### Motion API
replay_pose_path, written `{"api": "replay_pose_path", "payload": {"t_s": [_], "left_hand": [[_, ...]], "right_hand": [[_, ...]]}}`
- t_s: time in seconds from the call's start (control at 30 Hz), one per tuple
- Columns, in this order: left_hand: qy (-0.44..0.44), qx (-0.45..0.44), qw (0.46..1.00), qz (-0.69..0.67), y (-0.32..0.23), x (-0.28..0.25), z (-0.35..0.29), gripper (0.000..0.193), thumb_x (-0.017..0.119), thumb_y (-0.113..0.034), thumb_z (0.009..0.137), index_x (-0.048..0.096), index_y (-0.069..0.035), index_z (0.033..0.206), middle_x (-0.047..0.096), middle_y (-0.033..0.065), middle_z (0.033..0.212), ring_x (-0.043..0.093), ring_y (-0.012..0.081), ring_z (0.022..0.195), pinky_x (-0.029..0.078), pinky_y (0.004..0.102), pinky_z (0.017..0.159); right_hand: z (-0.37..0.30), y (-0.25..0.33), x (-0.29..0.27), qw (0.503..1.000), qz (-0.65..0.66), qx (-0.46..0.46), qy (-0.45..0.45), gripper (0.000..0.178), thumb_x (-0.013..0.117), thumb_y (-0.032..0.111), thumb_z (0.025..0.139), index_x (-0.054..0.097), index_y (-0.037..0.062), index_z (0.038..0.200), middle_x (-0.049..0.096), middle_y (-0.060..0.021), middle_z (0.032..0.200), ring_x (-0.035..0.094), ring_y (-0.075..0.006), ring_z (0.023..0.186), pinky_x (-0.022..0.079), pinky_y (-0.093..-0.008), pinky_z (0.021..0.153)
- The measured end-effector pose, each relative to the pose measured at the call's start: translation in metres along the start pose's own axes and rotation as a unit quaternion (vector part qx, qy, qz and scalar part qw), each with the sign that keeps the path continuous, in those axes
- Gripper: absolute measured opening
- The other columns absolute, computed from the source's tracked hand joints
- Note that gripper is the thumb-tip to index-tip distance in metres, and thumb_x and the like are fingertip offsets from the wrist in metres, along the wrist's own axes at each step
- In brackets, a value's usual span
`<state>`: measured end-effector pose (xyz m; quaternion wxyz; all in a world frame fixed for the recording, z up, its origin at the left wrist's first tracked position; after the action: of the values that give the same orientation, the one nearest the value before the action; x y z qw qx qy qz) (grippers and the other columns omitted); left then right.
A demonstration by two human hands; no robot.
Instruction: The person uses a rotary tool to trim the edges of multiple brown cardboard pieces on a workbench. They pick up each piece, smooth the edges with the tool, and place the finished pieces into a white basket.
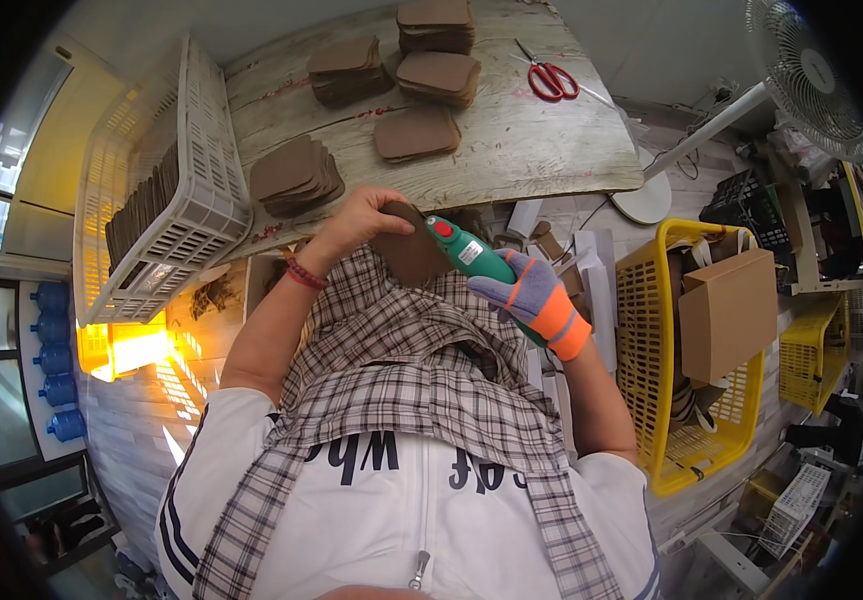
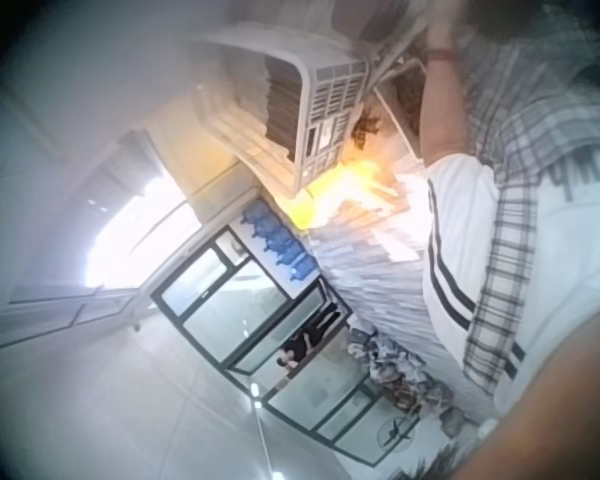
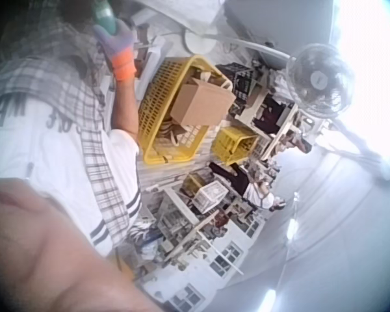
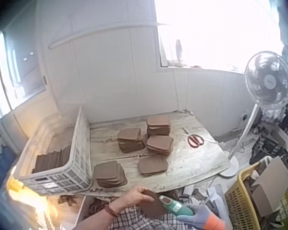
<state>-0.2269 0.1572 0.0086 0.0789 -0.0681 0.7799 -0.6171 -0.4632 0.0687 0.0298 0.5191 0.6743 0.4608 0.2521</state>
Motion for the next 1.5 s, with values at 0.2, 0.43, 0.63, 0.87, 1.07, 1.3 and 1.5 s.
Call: {"api": "replay_pose_path", "payload": {"t_s": [0.2, 0.43, 0.63, 0.87, 1.07, 1.3, 1.5], "left_hand": [[0.036, -0.028, 0.997, 0.069, 0.004, 0.011, 0.009, 0.015, 0.068, -0.002, 0.068, 0.063, -0.002, 0.081, 0.058, -0.0033, 0.071, 0.054, 0.0060, 0.072, 0.044, 0.0221, 0.065], [0.041, -0.075, 0.996, -0.025, 0.006, 0.013, 0.001, 0.034, 0.065, 0.011, 0.068, 0.061, -0.002, 0.099, 0.062, -0.0001, 0.082, 0.058, 0.0086, 0.074, 0.046, 0.0210, 0.066], [0.069, -0.071, 0.995, -0.024, -0.001, 0.027, -0.001, 0.051, 0.063, 0.013, 0.067, 0.052, 0.000, 0.116, 0.063, 0.0008, 0.084, 0.059, 0.0083, 0.071, 0.048, 0.0208, 0.065], [0.049, -0.071, 0.995, -0.047, -0.001, 0.030, -0.008, 0.068, 0.058, 0.016, 0.067, 0.039, 0.003, 0.131, 0.063, 0.0072, 0.086, 0.062, 0.0141, 0.072, 0.050, 0.0243, 0.069], [0.026, -0.058, 0.995, -0.078, -0.003, 0.023, -0.017, 0.065, 0.060, 0.015, 0.067, 0.043, 0.002, 0.128, 0.063, 0.0078, 0.095, 0.062, 0.0153, 0.079, 0.050, 0.0253, 0.074], [-0.226, 0.136, 0.955, -0.134, -0.024, -0.113, -0.022, 0.027, 0.056, 0.005, 0.083, 0.053, 0.000, 0.110, 0.060, 0.0094, 0.100, 0.059, 0.0182, 0.087, 0.048, 0.0297, 0.081], [-0.421, 0.038, 0.901, 0.096, 0.009, -0.182, -0.007, 0.028, 0.053, 0.006, 0.085, 0.052, 0.001, 0.113, 0.056, 0.0137, 0.112, 0.055, 0.0231, 0.099, 0.044, 0.0332, 0.086]], "right_hand": [[-0.005, 0.005, -0.001, 1.000, 0.020, -0.002, -0.001, 0.044, 0.074, 0.033, 0.077, 0.059, 0.0019, 0.104, 0.059, -0.0006, 0.067, 0.052, -0.0046, 0.053, 0.043, -0.0205, 0.048], [-0.012, 0.010, -0.005, 0.997, -0.035, 0.044, 0.045, 0.055, 0.073, 0.042, 0.074, 0.057, 0.0048, 0.111, 0.060, -0.0024, 0.066, 0.055, -0.0112, 0.052, 0.043, -0.0241, 0.048], [-0.010, -0.014, 0.005, 0.998, 0.001, 0.046, 0.040, 0.054, 0.073, 0.044, 0.073, 0.058, 0.0031, 0.104, 0.059, -0.0037, 0.065, 0.056, -0.0129, 0.050, 0.044, -0.0262, 0.046], [-0.011, -0.009, 0.013, 0.998, 0.043, 0.034, 0.021, 0.047, 0.074, 0.041, 0.073, 0.059, 0.0021, 0.093, 0.057, -0.0040, 0.061, 0.055, -0.0128, 0.047, 0.043, -0.0259, 0.043], [-0.005, -0.013, 0.018, 0.997, 0.076, 0.012, 0.004, 0.049, 0.074, 0.042, 0.073, 0.059, 0.0023, 0.097, 0.056, -0.0031, 0.061, 0.054, -0.0122, 0.047, 0.042, -0.0257, 0.043], [-0.019, -0.007, -0.001, 0.996, 0.044, 0.030, -0.066, 0.053, 0.072, 0.044, 0.076, 0.057, 0.0052, 0.110, 0.056, -0.0008, 0.062, 0.055, -0.0102, 0.049, 0.042, -0.0244, 0.045], [-0.014, -0.016, -0.002, 0.996, 0.038, 0.039, -0.072, 0.055, 0.072, 0.045, 0.076, 0.056, 0.0056, 0.112, 0.056, -0.0008, 0.063, 0.054, -0.0097, 0.048, 0.042, -0.0235, 0.045]]}}
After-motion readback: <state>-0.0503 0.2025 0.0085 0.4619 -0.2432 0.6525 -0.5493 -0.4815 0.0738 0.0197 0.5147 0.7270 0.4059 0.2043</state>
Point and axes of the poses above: each hand's wrist, its own z-axis towards the middle knuckle, its own x-axis out of the palm, y = z × x, the point moved 4 cm from there along z, towards the middle knuckle
